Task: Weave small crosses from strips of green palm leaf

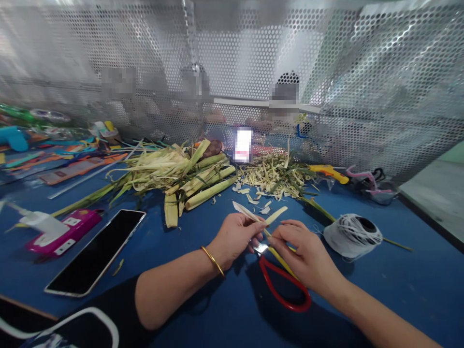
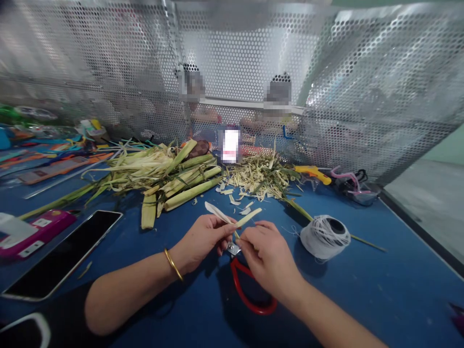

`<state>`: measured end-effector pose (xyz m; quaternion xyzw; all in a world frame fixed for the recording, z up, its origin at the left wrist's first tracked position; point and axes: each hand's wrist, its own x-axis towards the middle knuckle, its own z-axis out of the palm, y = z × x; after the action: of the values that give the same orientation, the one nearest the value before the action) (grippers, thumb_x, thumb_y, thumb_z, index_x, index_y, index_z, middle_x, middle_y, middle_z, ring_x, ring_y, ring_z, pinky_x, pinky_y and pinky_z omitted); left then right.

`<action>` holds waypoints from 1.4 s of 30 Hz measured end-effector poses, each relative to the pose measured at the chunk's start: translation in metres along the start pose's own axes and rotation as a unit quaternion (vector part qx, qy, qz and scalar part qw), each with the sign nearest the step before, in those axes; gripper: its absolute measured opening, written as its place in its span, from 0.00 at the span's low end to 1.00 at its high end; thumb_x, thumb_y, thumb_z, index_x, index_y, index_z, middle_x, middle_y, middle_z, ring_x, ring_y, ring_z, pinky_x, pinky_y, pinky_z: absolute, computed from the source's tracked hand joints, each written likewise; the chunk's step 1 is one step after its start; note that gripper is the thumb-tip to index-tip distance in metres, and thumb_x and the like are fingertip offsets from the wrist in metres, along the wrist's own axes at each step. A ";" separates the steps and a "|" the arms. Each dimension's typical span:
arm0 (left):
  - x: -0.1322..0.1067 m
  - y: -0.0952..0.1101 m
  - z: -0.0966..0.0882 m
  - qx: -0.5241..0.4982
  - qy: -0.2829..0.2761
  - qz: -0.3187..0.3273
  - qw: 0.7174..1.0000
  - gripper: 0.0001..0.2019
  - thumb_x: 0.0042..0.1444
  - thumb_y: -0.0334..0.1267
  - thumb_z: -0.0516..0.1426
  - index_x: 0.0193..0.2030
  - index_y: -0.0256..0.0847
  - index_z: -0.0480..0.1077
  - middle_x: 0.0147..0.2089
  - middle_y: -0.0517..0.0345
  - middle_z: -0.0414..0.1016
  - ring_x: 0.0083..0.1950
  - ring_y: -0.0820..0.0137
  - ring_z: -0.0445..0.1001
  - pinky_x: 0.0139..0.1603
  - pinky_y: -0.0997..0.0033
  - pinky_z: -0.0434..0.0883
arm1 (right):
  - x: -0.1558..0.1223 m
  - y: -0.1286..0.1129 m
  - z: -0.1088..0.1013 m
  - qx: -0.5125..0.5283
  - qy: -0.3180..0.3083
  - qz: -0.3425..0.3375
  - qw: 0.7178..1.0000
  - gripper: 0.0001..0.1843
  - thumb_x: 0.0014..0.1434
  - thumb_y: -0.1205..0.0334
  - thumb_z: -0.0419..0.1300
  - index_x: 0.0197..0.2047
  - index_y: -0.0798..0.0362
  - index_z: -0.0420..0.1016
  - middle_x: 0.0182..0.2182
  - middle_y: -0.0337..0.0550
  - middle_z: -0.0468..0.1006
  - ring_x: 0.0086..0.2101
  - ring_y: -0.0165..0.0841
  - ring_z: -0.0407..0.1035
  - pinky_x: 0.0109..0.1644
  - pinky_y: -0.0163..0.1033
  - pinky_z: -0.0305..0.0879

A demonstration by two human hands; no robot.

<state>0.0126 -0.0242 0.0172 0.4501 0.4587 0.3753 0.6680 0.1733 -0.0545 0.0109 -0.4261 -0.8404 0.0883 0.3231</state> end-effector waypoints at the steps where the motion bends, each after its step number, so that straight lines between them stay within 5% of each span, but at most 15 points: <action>1: 0.000 0.000 0.000 -0.004 -0.001 0.001 1.000 0.08 0.50 0.37 0.62 0.32 0.34 0.72 0.20 0.65 0.66 0.17 0.80 0.62 0.16 0.81 0.61 | 0.000 0.000 0.000 0.016 0.000 0.004 1.000 0.16 0.64 0.63 0.50 0.24 0.51 0.62 0.19 0.32 0.65 0.22 0.26 0.60 0.50 0.42 0.61; 5: 0.001 0.002 -0.004 -0.031 -0.026 -0.008 0.999 0.10 0.52 0.42 0.60 0.29 0.35 0.71 0.21 0.63 0.66 0.18 0.80 0.63 0.17 0.82 0.61 | 0.002 0.001 -0.001 0.093 -0.019 0.108 0.990 0.19 0.63 0.55 0.51 0.22 0.52 0.64 0.19 0.35 0.67 0.25 0.29 0.61 0.37 0.37 0.62; 8: 0.000 0.006 -0.005 -0.041 -0.056 -0.026 0.997 0.15 0.54 0.48 0.57 0.28 0.36 0.70 0.22 0.61 0.68 0.19 0.79 0.64 0.18 0.80 0.61 | 0.004 0.005 -0.001 0.186 -0.026 0.243 0.952 0.21 0.61 0.47 0.51 0.23 0.52 0.67 0.20 0.36 0.68 0.24 0.29 0.61 0.28 0.35 0.57; 13: -0.005 0.005 -0.003 0.037 -0.093 -0.024 0.995 0.13 0.46 0.45 0.63 0.31 0.36 0.71 0.19 0.64 0.68 0.18 0.78 0.64 0.19 0.79 0.60 | 0.007 0.008 0.003 0.378 0.057 0.329 0.864 0.20 0.52 0.44 0.61 0.26 0.54 0.72 0.24 0.39 0.73 0.28 0.32 0.67 0.36 0.38 0.63; 16: -0.007 0.002 -0.001 0.073 -0.111 -0.019 0.991 0.08 0.46 0.39 0.62 0.26 0.36 0.71 0.16 0.65 0.65 0.17 0.79 0.61 0.19 0.79 0.60 | 0.005 0.007 0.007 0.382 0.086 0.355 0.849 0.19 0.47 0.47 0.65 0.22 0.55 0.72 0.22 0.40 0.74 0.27 0.32 0.66 0.35 0.39 0.63; 20: -0.008 0.003 -0.002 0.072 -0.118 -0.051 0.989 0.07 0.46 0.37 0.61 0.24 0.36 0.70 0.16 0.63 0.66 0.17 0.78 0.62 0.21 0.77 0.62 | 0.005 0.012 0.012 0.346 0.109 0.351 0.863 0.19 0.47 0.47 0.65 0.20 0.55 0.73 0.24 0.43 0.76 0.29 0.34 0.69 0.36 0.40 0.64; 24: -0.005 0.009 -0.006 -0.025 -0.093 -0.039 0.995 0.12 0.47 0.44 0.63 0.30 0.35 0.72 0.23 0.57 0.74 0.24 0.74 0.70 0.28 0.76 0.66 | 0.007 0.021 0.007 0.275 0.122 0.297 0.906 0.19 0.55 0.46 0.58 0.38 0.54 0.76 0.31 0.45 0.79 0.35 0.39 0.73 0.42 0.45 0.66; 28: -0.004 0.013 -0.009 -0.147 -0.065 -0.052 0.986 0.21 0.50 0.55 0.59 0.37 0.36 0.69 0.38 0.46 0.80 0.37 0.67 0.77 0.38 0.71 0.69 | 0.003 0.017 -0.007 -0.024 0.213 0.093 0.972 0.10 0.61 0.55 0.56 0.40 0.50 0.75 0.39 0.47 0.78 0.42 0.41 0.70 0.48 0.48 0.61; 31: -0.007 0.012 -0.007 -0.208 -0.064 -0.055 0.975 0.22 0.53 0.57 0.56 0.40 0.37 0.68 0.43 0.45 0.79 0.44 0.65 0.76 0.47 0.68 0.67 | 0.000 0.009 -0.007 -0.137 0.164 -0.010 0.977 0.07 0.61 0.58 0.56 0.35 0.50 0.74 0.32 0.43 0.78 0.35 0.37 0.71 0.44 0.45 0.61; 36: -0.010 0.008 -0.006 -0.215 -0.097 -0.060 0.970 0.33 0.52 0.65 0.50 0.51 0.38 0.68 0.48 0.48 0.77 0.52 0.65 0.72 0.54 0.67 0.62 | -0.002 0.009 0.007 -0.082 0.068 0.079 0.991 0.06 0.62 0.57 0.54 0.40 0.49 0.69 0.28 0.38 0.78 0.28 0.34 0.72 0.30 0.37 0.64; 39: -0.006 0.011 -0.010 -0.230 -0.130 -0.066 0.962 0.36 0.49 0.70 0.47 0.46 0.36 0.70 0.48 0.45 0.76 0.51 0.63 0.73 0.52 0.66 0.64 | 0.000 0.013 0.004 -0.035 0.056 0.079 0.995 0.08 0.65 0.60 0.50 0.37 0.49 0.69 0.30 0.40 0.77 0.29 0.33 0.72 0.29 0.35 0.65; 42: -0.002 0.017 -0.016 -0.240 -0.170 -0.089 0.952 0.30 0.47 0.65 0.55 0.38 0.35 0.70 0.45 0.43 0.77 0.45 0.61 0.76 0.47 0.65 0.67 | 0.003 0.013 -0.006 -0.043 0.064 0.034 0.996 0.10 0.65 0.62 0.49 0.34 0.50 0.70 0.30 0.42 0.76 0.31 0.34 0.71 0.31 0.36 0.65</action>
<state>-0.0043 -0.0165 0.0307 0.2910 0.2723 0.3316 0.8551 0.1838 -0.0448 0.0116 -0.4730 -0.8060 0.0360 0.3541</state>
